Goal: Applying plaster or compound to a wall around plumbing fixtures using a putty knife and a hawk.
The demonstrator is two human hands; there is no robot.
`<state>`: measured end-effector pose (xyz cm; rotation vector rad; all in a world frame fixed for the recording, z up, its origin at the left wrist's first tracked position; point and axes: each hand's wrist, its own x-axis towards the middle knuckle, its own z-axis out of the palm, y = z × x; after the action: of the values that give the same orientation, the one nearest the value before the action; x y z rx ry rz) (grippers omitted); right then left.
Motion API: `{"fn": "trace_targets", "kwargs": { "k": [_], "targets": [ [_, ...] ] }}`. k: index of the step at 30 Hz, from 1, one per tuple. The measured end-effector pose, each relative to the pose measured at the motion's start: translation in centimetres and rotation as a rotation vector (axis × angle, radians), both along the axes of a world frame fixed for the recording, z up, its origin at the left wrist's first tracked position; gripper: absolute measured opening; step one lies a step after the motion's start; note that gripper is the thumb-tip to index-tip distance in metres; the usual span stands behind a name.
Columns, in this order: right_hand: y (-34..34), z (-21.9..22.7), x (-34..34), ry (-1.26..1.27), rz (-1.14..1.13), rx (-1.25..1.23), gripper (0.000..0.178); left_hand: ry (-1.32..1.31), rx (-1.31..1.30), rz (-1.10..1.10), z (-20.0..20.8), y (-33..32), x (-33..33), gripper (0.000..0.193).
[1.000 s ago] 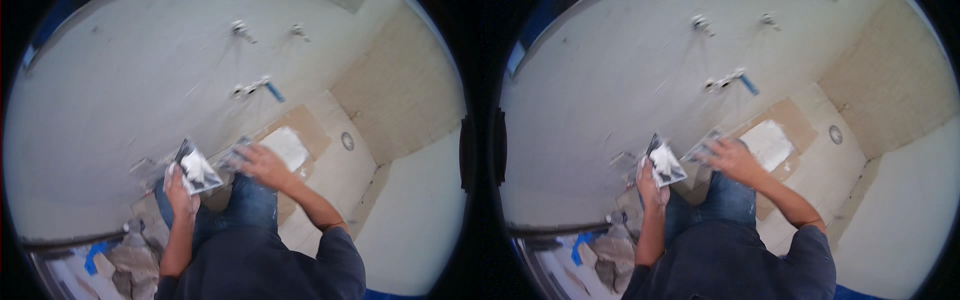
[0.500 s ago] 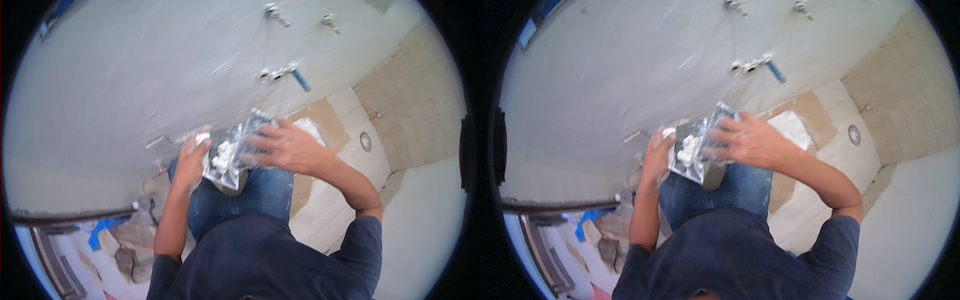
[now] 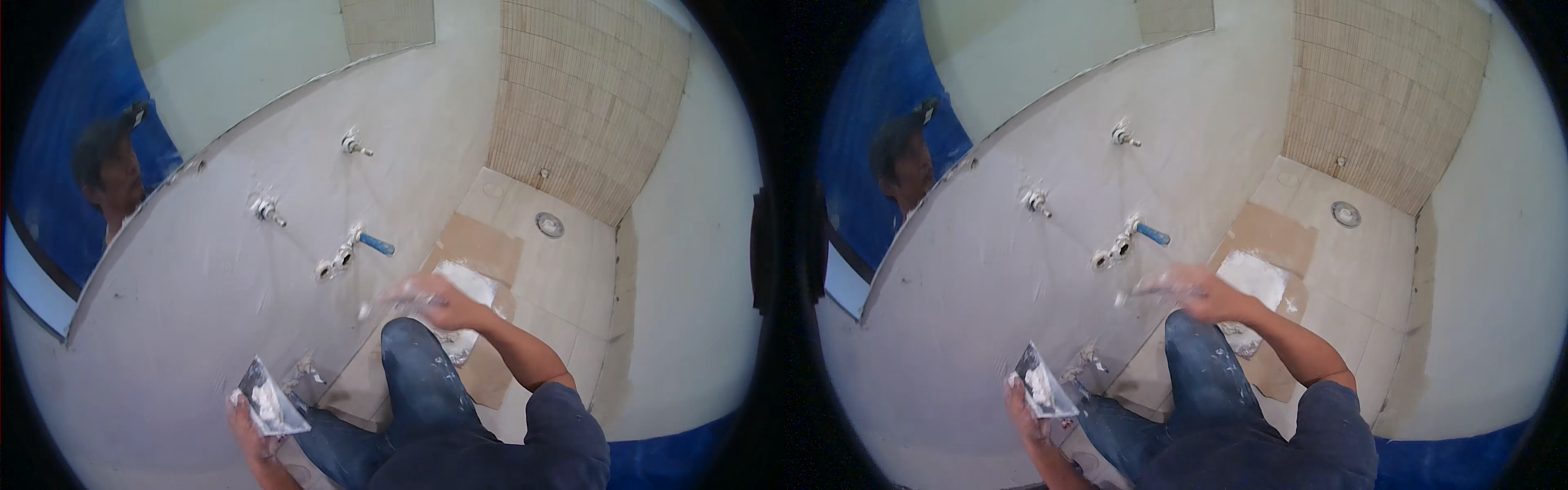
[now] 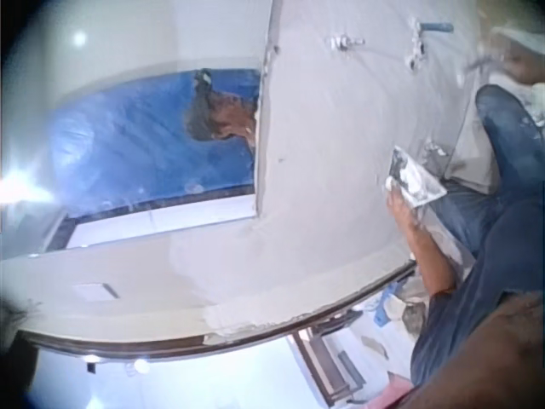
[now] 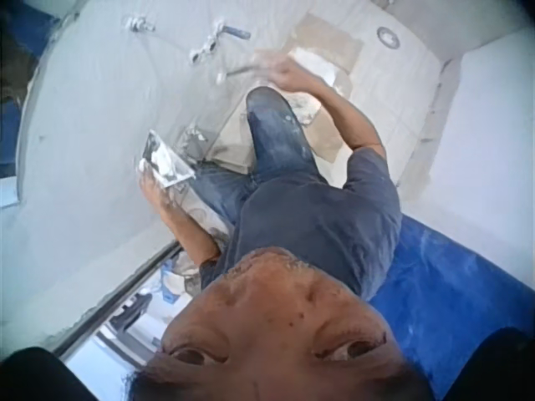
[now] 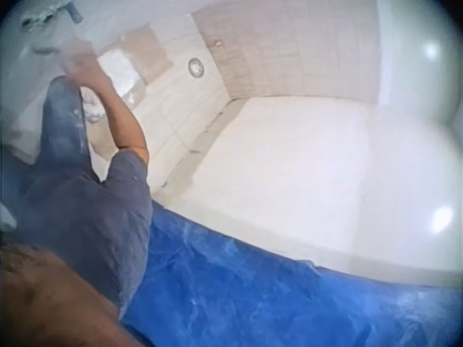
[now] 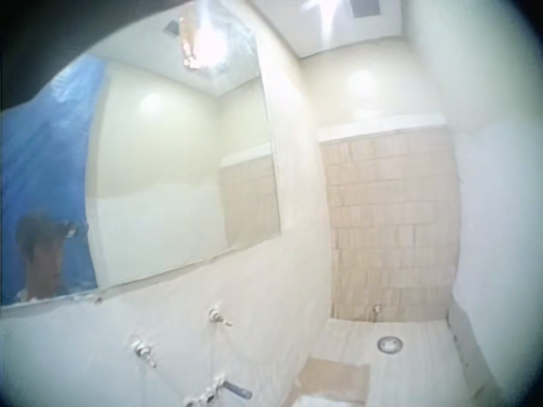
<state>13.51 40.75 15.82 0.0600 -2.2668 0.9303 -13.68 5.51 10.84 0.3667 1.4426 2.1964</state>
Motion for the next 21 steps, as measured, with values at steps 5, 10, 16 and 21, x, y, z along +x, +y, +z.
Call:
{"fn": "trace_targets", "kwargs": {
  "k": [5, 10, 16, 21],
  "targets": [
    [9.8, 2.2, 1.3, 0.234, -0.267, -0.573, 0.041, 0.032, -0.066, -0.136, 3.4, -1.7, -4.9, 0.028],
    [21.0, 5.8, -1.7, 0.517, -0.507, -0.647, 0.047, 0.154, -0.283, -0.329, 7.2, -2.5, -9.4, 0.034],
    [30.8, 10.4, -4.3, 0.394, -0.930, -0.286, 0.041, 0.361, -0.412, -0.453, 8.7, -1.3, -13.5, 0.034],
    [33.1, 12.4, -6.6, 0.286, -1.118, -0.248, 0.038, 0.388, -0.476, -0.537, 9.0, -1.3, -13.9, 0.044]
  ]
}}
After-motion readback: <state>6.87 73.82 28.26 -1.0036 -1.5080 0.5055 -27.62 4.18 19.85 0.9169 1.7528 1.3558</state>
